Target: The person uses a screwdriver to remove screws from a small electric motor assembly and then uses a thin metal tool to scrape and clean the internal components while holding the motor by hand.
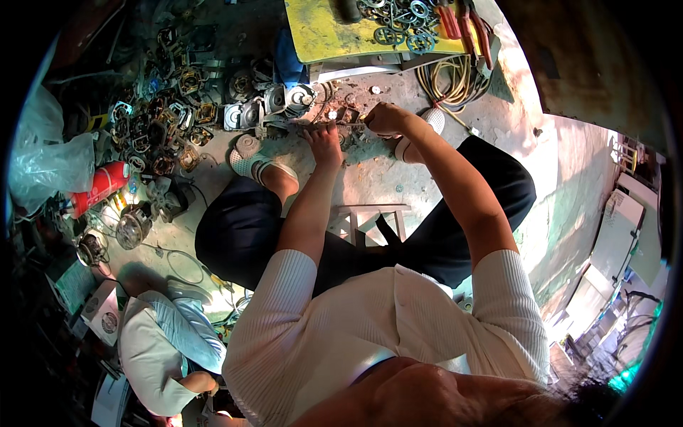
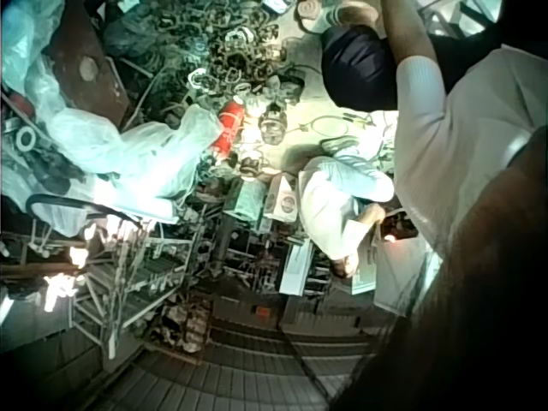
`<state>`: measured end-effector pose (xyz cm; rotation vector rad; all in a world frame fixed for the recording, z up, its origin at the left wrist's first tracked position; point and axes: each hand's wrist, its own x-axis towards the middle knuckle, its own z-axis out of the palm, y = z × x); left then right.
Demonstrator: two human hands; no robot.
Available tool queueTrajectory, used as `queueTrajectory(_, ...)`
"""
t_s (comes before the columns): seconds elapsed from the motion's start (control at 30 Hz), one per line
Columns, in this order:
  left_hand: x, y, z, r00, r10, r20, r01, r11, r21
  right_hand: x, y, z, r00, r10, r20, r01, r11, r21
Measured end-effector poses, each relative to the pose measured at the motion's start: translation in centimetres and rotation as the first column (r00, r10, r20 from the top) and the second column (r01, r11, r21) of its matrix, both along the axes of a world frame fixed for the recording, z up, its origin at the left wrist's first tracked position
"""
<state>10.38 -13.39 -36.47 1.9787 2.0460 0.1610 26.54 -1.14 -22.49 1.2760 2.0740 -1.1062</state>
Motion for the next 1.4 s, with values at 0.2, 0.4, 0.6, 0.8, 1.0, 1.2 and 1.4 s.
queueTrajectory(0.2,0.0,0.5,1.7,0.994,-0.055,-0.092,0.035,0.978,-0.206,-2.9,2.3,2.3,0.987,0.102,0.122,-0.08,0.981,-0.174)
queueTrajectory(0.4,0.5,0.4,0.1,0.999,-0.003,-0.041,-0.003,0.991,-0.13,-2.1,-1.1,-0.5,0.976,0.151,0.159,-0.177,0.971,0.164)
queueTrajectory(0.6,0.5,0.0,-2.7,0.999,0.015,-0.051,-0.006,0.984,0.18,-1.6,-6.1,1.8,0.935,-0.354,0.018,0.346,0.922,0.176)
queueTrajectory(0.8,0.0,0.9,-4.2,0.999,0.043,-0.021,-0.043,0.999,0.013,-2.0,-9.3,0.6,0.993,-0.106,0.058,0.078,0.929,0.361)
queueTrajectory(1.0,0.7,-1.2,1.1,0.984,0.066,0.167,-0.014,0.954,-0.298,0.7,-11.1,-5.7,0.945,-0.321,-0.058,0.322,0.89,0.323)
queueTrajectory(1.2,2.1,-0.6,0.5,0.986,0.097,0.138,-0.074,0.983,-0.167,3.4,-8.8,-1.3,0.849,-0.408,-0.337,0.515,0.782,0.35)
queueTrajectory(1.4,2.0,-0.6,0.9,0.988,0.084,0.128,-0.067,0.988,-0.137,4.4,-7.6,0.4,0.743,-0.667,-0.055,0.635,0.728,-0.257)
